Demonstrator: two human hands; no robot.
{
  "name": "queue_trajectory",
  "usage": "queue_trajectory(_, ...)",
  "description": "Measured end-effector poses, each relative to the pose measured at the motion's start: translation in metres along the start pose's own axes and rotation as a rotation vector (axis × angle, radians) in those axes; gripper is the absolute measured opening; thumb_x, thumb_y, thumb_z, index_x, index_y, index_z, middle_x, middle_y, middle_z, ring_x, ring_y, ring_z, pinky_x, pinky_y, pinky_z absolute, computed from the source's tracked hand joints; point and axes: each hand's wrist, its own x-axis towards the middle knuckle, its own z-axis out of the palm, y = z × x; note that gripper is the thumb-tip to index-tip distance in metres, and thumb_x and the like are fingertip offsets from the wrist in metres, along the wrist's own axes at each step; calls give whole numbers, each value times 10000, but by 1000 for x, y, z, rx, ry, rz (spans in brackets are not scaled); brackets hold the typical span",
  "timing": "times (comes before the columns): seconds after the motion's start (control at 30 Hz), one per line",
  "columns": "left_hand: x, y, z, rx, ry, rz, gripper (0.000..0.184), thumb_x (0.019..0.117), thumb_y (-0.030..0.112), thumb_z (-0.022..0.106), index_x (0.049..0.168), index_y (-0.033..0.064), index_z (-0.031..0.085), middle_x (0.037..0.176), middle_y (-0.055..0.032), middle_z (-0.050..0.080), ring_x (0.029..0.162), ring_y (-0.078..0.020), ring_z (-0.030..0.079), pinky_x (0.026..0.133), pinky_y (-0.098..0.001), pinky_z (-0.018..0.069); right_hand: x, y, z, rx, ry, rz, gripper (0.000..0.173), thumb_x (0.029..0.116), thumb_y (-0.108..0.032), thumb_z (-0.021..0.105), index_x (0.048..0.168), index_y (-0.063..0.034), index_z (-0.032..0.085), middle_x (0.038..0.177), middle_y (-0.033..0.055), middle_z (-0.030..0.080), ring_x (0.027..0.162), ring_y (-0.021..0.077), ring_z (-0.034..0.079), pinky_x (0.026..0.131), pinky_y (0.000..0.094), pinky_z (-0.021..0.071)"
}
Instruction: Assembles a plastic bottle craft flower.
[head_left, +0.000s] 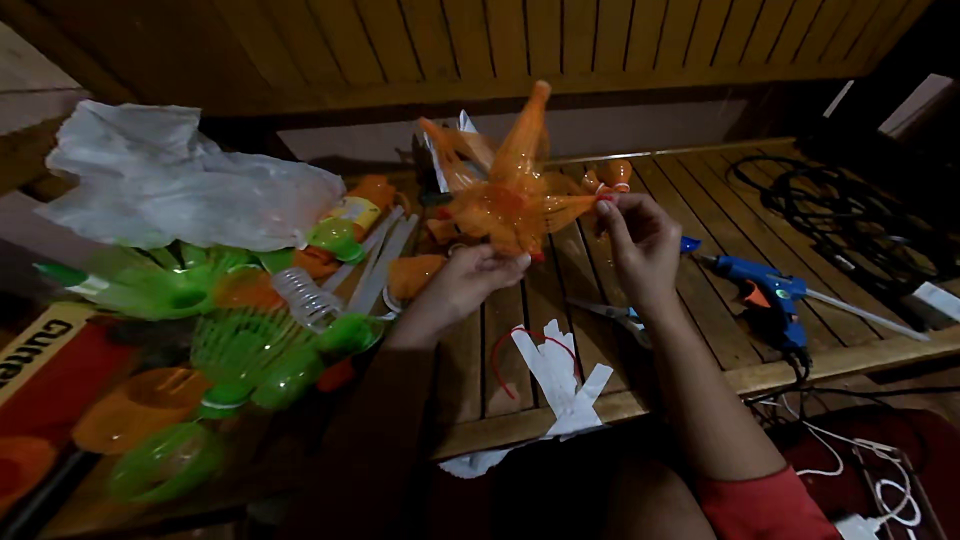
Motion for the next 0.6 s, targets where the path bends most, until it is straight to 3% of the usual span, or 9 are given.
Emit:
queue_trajectory(0.07,-10,6,-8,93,-6,-83,355,1046,250,589,1267,-25,618,1147,-132,688,991,-160,690,906,-327,562,-1,-1,1,-47,-22,5,159,1021,-82,595,1087,55,640,872,75,662,712,27,607,681,171,520)
queue_trajectory(0.13,-28,18,-9,244,165,-84,295,1036,258,610,1128,-15,677,935,-94,699,753,-121,665,711,-305,572,-1,-2,2,-103,-52,8,159,1020,-93,601,1067,53,644,863,94,667,716,48,621,682,186,528)
queue_trajectory(0.2,-43,29,-1,343,409,143,203,1001,246,669,1011,47,706,817,1,693,623,-6,610,581,-204,527,-2,-5,3,-172,-88,3,168,1022,-109,603,1057,46,658,870,110,674,728,75,629,695,205,533)
queue_trajectory(0.27,-42,38,9,454,506,486,196,980,250,677,1011,65,735,906,12,716,764,37,633,699,-147,523,-5,-7,4,-238,-123,-26,167,1019,-105,602,1055,45,665,894,133,691,759,115,664,724,232,556)
queue_trajectory(0.37,-18,48,13,661,382,773,235,1012,211,620,1104,39,750,1100,-135,714,1057,-250,652,916,-361,518,-6,-11,8,-311,-145,-99,154,1000,-77,616,1047,59,671,894,161,699,768,170,692,734,274,582)
queue_trajectory(0.43,-2,48,12,780,319,843,237,1018,180,597,1112,27,752,1103,-165,702,1073,-326,647,917,-412,525,-8,-15,9,-344,-163,-121,138,998,-70,623,1044,55,658,891,162,685,756,191,681,714,286,577)
queue_trajectory(0.6,6,43,8,954,212,914,247,1032,144,557,1106,-11,735,1083,-202,692,1075,-389,649,933,-466,525,-7,-14,12,-390,-161,-193,136,982,-62,628,1005,58,690,890,168,704,781,225,696,743,305,577)
